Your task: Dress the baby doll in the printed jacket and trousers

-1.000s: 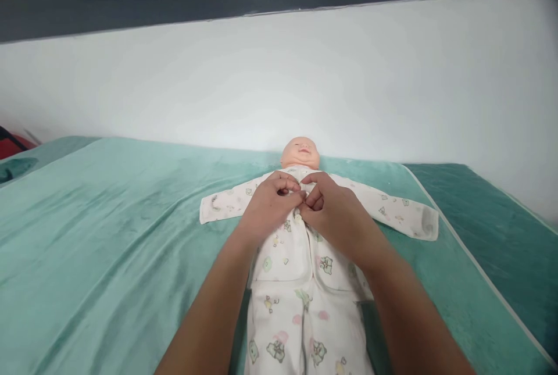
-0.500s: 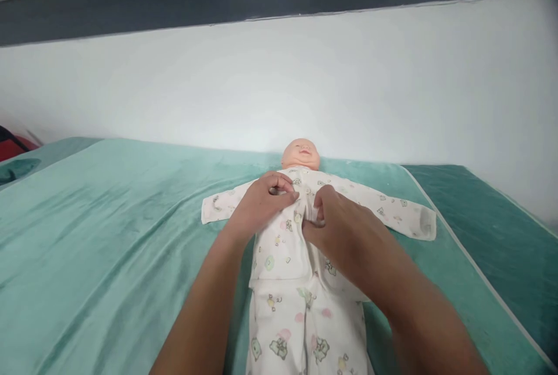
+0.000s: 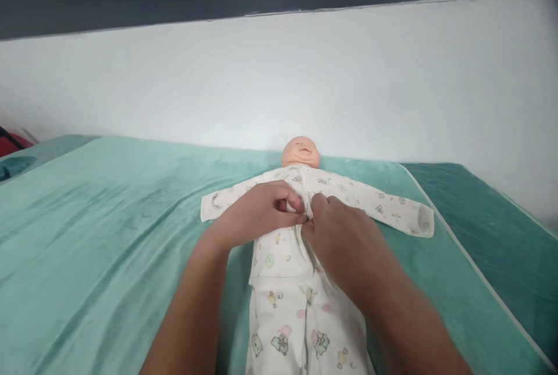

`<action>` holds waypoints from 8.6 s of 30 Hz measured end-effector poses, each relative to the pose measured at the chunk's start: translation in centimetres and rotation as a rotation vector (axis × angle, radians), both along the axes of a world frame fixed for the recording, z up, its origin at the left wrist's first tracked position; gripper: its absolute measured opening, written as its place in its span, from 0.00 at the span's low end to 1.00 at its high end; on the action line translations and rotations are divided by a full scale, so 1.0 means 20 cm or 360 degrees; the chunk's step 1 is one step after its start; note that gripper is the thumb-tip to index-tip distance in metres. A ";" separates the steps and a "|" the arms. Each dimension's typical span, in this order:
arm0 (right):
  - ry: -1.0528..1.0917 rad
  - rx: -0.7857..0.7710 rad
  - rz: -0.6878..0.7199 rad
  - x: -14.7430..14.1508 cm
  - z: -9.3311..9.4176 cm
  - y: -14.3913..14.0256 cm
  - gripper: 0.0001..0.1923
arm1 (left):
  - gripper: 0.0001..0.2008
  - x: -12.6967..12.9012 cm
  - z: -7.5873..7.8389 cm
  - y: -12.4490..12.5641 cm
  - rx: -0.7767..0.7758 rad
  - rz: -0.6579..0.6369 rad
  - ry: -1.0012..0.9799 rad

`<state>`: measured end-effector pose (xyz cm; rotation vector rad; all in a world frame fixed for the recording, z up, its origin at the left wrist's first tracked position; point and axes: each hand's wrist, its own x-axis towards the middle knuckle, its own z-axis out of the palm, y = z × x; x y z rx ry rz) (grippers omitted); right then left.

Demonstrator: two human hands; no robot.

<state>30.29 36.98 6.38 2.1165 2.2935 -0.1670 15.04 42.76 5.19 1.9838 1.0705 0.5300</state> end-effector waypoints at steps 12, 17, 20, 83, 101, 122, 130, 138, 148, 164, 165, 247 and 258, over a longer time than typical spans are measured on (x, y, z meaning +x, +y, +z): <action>0.0535 -0.0069 0.0035 0.12 -0.05 0.04 0.13 | 0.04 0.01 -0.01 0.00 0.0149 -0.0118 0.0039; 0.1491 -0.0490 0.0069 0.22 -0.07 0.11 0.13 | 0.09 0.00 -0.01 0.00 -0.0118 -0.0136 -0.0184; 0.1881 -0.0542 0.0134 0.23 -0.09 0.14 0.12 | 0.11 0.00 -0.01 0.01 -0.0378 -0.0195 -0.0389; 0.2214 -0.0768 0.0316 0.26 -0.16 0.17 0.17 | 0.08 0.05 -0.05 0.01 -0.0786 -0.0317 -0.0447; 0.2167 -0.0760 0.0447 0.29 -0.18 0.18 0.11 | 0.07 0.02 -0.05 0.02 -0.0905 -0.0436 -0.0525; 0.2065 0.0542 0.0015 0.26 -0.24 0.24 0.09 | 0.10 -0.05 -0.22 0.19 0.0194 0.0780 -0.0578; 0.1563 0.0453 0.0108 0.24 -0.34 0.26 0.25 | 0.23 -0.13 -0.48 0.18 0.0972 0.0789 0.0422; 0.0450 0.0761 -0.0150 0.90 -0.79 0.10 0.30 | 0.31 -0.52 -0.57 -0.04 0.0683 0.1162 0.0710; 0.0264 0.0960 -0.0367 1.08 -0.90 0.04 0.24 | 0.25 -0.58 -0.60 -0.03 0.0712 0.1141 0.0841; 0.0176 0.0891 -0.0547 1.07 -0.88 0.06 0.26 | 0.28 -0.61 -0.59 0.11 0.0753 0.1310 0.0966; 0.0180 0.0889 -0.0543 1.07 -0.88 0.06 0.26 | 0.28 -0.61 -0.59 0.11 0.0740 0.1300 0.0993; 0.1247 0.0701 -0.0408 -0.35 -0.65 -1.30 0.10 | 0.20 -0.38 -0.64 -0.36 0.0896 0.1339 0.1043; 0.1622 0.0519 -0.0191 -0.51 -0.69 -1.36 0.12 | 0.20 -0.38 -0.63 -0.37 0.0894 0.1339 0.1055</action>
